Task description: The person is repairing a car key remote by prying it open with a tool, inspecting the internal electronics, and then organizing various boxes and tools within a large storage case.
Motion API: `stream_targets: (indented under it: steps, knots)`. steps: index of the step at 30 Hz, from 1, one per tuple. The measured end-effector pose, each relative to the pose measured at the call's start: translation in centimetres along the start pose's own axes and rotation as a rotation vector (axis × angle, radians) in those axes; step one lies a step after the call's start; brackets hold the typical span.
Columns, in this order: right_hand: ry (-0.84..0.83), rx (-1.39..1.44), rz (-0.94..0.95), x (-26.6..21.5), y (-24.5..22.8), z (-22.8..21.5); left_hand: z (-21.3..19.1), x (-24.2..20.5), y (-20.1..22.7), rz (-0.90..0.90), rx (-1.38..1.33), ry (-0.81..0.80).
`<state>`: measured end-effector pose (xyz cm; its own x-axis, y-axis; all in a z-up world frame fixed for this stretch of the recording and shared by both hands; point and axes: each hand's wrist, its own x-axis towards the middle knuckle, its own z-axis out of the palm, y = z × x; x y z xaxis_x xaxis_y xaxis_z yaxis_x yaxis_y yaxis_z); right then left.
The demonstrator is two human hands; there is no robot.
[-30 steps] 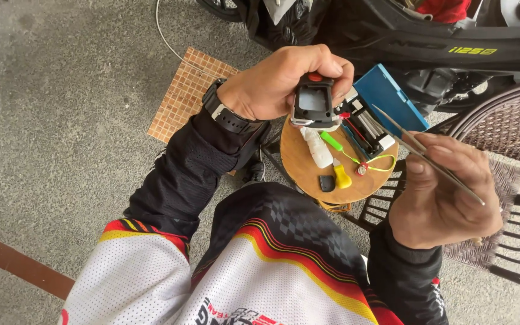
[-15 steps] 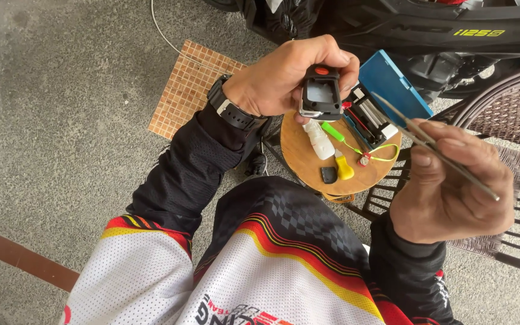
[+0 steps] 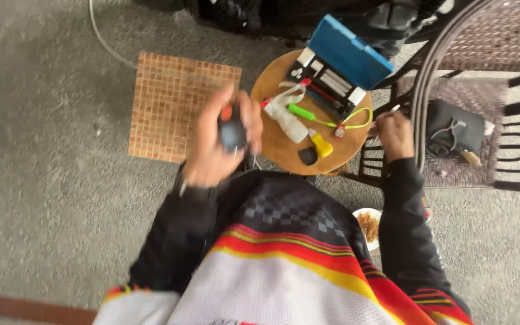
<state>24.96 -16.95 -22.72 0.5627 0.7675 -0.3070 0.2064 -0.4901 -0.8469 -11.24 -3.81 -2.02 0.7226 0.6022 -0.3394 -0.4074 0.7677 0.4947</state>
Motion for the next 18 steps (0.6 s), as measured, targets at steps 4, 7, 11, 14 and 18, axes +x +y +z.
stream_targets:
  steps: [4,7,11,14,18]
  knots:
    - [0.027,-0.202,0.164,-1.1,2.2,2.4,3.6,-2.4,0.9,0.364,0.259,-0.009]
    - [0.037,-0.435,-0.095,-2.3,2.6,4.2,7.3,-5.3,1.0,0.382,0.260,-0.007]
    - [0.077,-0.495,0.024,-3.3,1.6,6.0,7.7,-5.4,1.1,0.437,0.351,-0.020]
    - [0.099,-0.502,-0.077,-2.4,1.5,6.8,8.2,-4.5,1.4,0.383,0.252,-0.014]
    - [0.127,-0.646,-0.041,-2.6,2.7,7.3,3.5,-0.2,0.5,0.132,0.039,-0.085]
